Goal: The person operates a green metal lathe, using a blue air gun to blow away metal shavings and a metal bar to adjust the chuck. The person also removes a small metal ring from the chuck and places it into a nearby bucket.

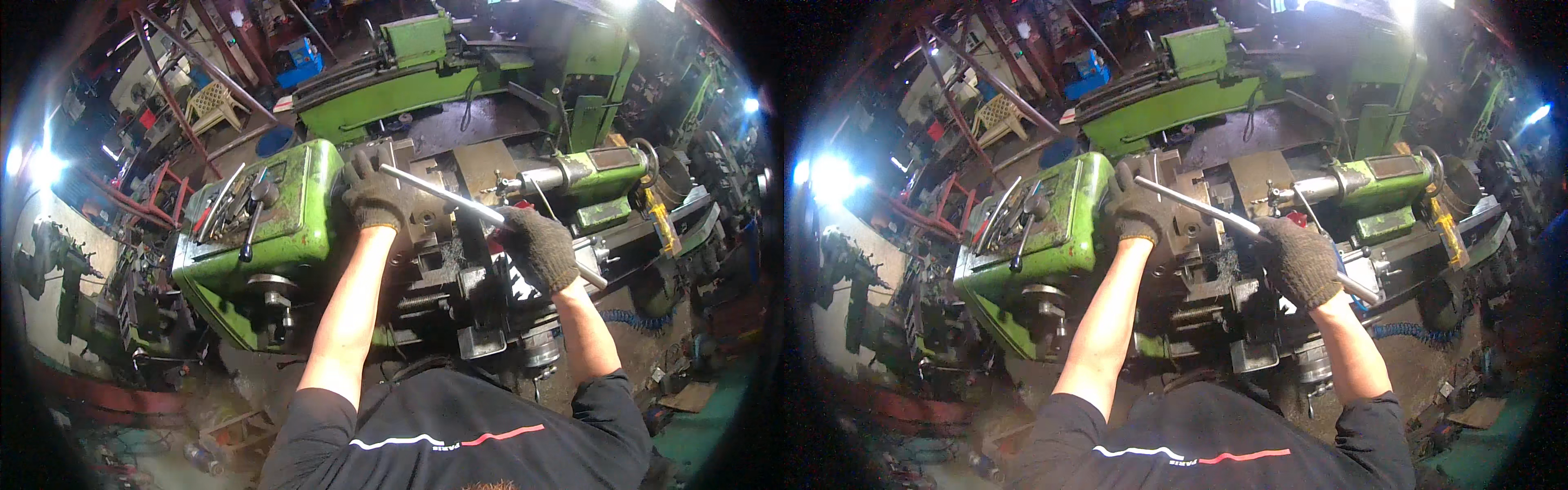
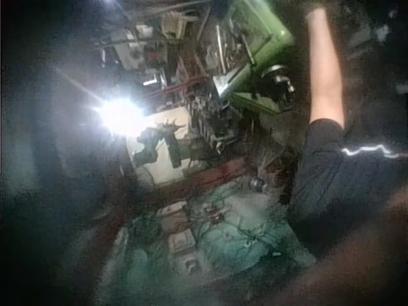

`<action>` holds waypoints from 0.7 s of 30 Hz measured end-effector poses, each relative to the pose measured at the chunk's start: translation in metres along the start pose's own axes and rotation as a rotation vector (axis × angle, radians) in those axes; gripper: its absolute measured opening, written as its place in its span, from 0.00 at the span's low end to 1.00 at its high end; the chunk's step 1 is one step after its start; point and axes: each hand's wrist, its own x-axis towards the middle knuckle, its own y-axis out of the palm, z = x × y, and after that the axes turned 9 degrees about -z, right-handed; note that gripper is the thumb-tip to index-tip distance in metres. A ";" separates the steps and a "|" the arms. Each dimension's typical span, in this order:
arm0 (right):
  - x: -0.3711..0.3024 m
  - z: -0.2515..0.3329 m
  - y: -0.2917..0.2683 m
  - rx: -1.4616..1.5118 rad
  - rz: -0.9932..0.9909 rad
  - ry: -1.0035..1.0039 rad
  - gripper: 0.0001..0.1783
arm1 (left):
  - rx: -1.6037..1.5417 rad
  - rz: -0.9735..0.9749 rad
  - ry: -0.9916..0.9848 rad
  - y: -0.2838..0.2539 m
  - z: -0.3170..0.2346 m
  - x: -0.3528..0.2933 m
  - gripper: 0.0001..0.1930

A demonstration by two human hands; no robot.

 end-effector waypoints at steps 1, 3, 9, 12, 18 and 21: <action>0.006 0.008 -0.001 0.010 0.059 0.050 0.19 | 0.021 -0.019 0.010 0.006 0.005 -0.003 0.47; 0.010 0.017 0.004 0.028 -0.017 0.053 0.19 | 0.014 -0.049 0.024 0.013 0.010 -0.013 0.47; 0.025 0.044 -0.007 -0.004 -0.053 0.144 0.21 | -0.216 -0.315 0.124 0.031 0.020 -0.067 0.57; 0.018 0.032 0.002 -0.043 -0.181 0.041 0.18 | -0.188 -0.147 0.157 0.033 0.024 -0.079 0.59; 0.013 0.039 0.002 -0.105 -0.073 0.132 0.19 | -0.217 -0.162 0.183 0.023 0.025 -0.025 0.52; 0.012 0.041 0.007 -0.070 -0.060 0.140 0.19 | -0.187 -0.062 0.181 0.018 0.026 0.014 0.49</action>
